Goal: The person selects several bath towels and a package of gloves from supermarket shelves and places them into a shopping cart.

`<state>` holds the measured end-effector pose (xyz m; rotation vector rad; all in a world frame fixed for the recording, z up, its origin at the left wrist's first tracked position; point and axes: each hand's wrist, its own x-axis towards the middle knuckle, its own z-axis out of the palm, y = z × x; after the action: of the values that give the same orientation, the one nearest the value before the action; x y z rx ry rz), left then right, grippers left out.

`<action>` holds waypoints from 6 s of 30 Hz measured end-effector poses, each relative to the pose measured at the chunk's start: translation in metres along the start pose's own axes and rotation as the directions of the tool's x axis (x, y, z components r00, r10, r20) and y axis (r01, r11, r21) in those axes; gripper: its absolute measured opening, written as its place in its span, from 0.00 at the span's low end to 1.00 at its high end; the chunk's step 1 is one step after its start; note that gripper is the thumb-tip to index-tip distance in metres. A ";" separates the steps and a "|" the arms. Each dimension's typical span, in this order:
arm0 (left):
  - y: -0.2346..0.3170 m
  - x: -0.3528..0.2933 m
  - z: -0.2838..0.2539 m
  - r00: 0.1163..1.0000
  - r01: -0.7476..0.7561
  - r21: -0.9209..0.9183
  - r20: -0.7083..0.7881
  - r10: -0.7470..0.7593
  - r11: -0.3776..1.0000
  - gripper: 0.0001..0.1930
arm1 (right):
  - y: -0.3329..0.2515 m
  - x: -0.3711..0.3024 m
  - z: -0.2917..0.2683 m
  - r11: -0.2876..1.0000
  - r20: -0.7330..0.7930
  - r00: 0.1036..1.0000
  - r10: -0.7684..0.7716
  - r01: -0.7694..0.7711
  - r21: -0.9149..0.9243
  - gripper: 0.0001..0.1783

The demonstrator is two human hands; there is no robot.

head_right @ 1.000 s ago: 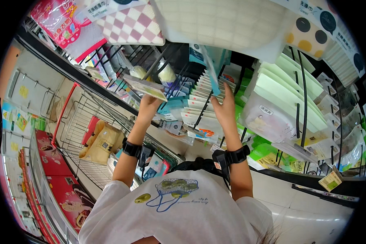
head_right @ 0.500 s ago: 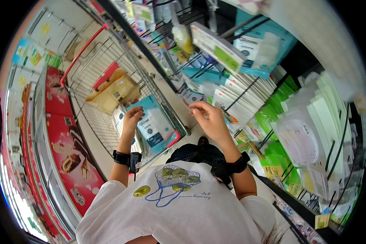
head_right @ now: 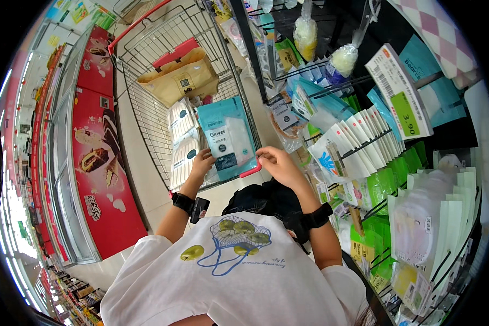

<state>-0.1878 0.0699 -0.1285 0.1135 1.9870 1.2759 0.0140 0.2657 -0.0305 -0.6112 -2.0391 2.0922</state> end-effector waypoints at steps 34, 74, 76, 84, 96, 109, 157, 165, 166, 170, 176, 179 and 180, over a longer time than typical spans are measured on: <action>0.179 -0.086 0.014 0.752 -0.125 -0.481 0.525 0.400 0.868 0.10 | -0.020 -0.029 -0.037 0.997 -0.198 0.980 -0.025 0.038 0.061 0.23; 0.230 -0.079 0.153 0.570 -0.482 -0.306 0.602 0.559 0.821 0.12 | -0.078 -0.131 -0.062 0.979 -0.823 0.544 -0.164 0.195 -0.066 0.09; 0.232 -0.084 0.152 0.598 -0.458 -0.280 0.605 0.526 0.844 0.13 | -0.079 -0.132 -0.061 0.978 -0.823 0.545 -0.162 0.198 -0.062 0.09; 0.227 -0.076 0.157 0.591 -0.449 -0.298 0.608 0.530 0.843 0.13 | -0.088 -0.137 -0.057 0.985 -0.813 0.563 -0.152 0.149 -0.081 0.09; 0.232 -0.086 0.162 0.592 -0.411 -0.284 0.639 0.491 0.866 0.13 | -0.088 -0.142 -0.060 0.987 -0.807 0.574 -0.138 0.147 -0.065 0.10; 0.232 -0.084 0.175 0.613 -0.390 -0.277 0.633 0.472 0.878 0.14 | -0.095 -0.149 -0.063 0.981 -0.797 0.573 -0.189 0.147 -0.128 0.09; 0.313 -0.110 0.201 0.394 -0.435 -0.573 0.572 0.719 0.694 0.12 | -0.086 -0.147 -0.059 0.950 -0.803 0.508 -0.310 0.185 -0.250 0.10; 0.316 -0.085 0.216 0.372 -0.339 -0.548 0.668 0.644 0.764 0.08 | -0.085 -0.147 -0.061 0.945 -0.804 0.500 -0.323 0.221 -0.243 0.10; 0.316 -0.084 0.217 0.363 -0.331 -0.552 0.674 0.643 0.766 0.08 | -0.084 -0.147 -0.062 0.946 -0.801 0.505 -0.321 0.218 -0.241 0.10; 0.321 -0.087 0.223 0.361 -0.337 -0.546 0.678 0.641 0.767 0.07 | -0.086 -0.146 -0.064 0.945 -0.797 0.514 -0.319 0.232 -0.229 0.10; 0.321 -0.092 0.237 0.440 -0.374 -0.522 0.628 0.642 0.766 0.06 | -0.081 -0.142 -0.074 0.955 -0.815 0.532 -0.227 0.286 -0.079 0.11; 0.307 -0.071 0.238 0.452 -0.294 -0.472 0.698 0.556 0.831 0.12 | -0.075 -0.137 -0.080 0.943 -0.827 0.508 -0.240 0.325 -0.074 0.13; 0.297 -0.069 0.235 0.439 -0.270 -0.450 0.729 0.525 0.851 0.13 | -0.073 -0.136 -0.082 0.937 -0.828 0.498 -0.257 0.337 -0.088 0.13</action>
<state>-0.0817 0.3611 0.0997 0.9547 0.9237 1.3870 0.1566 0.2933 0.0667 -0.9240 -1.3378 1.2565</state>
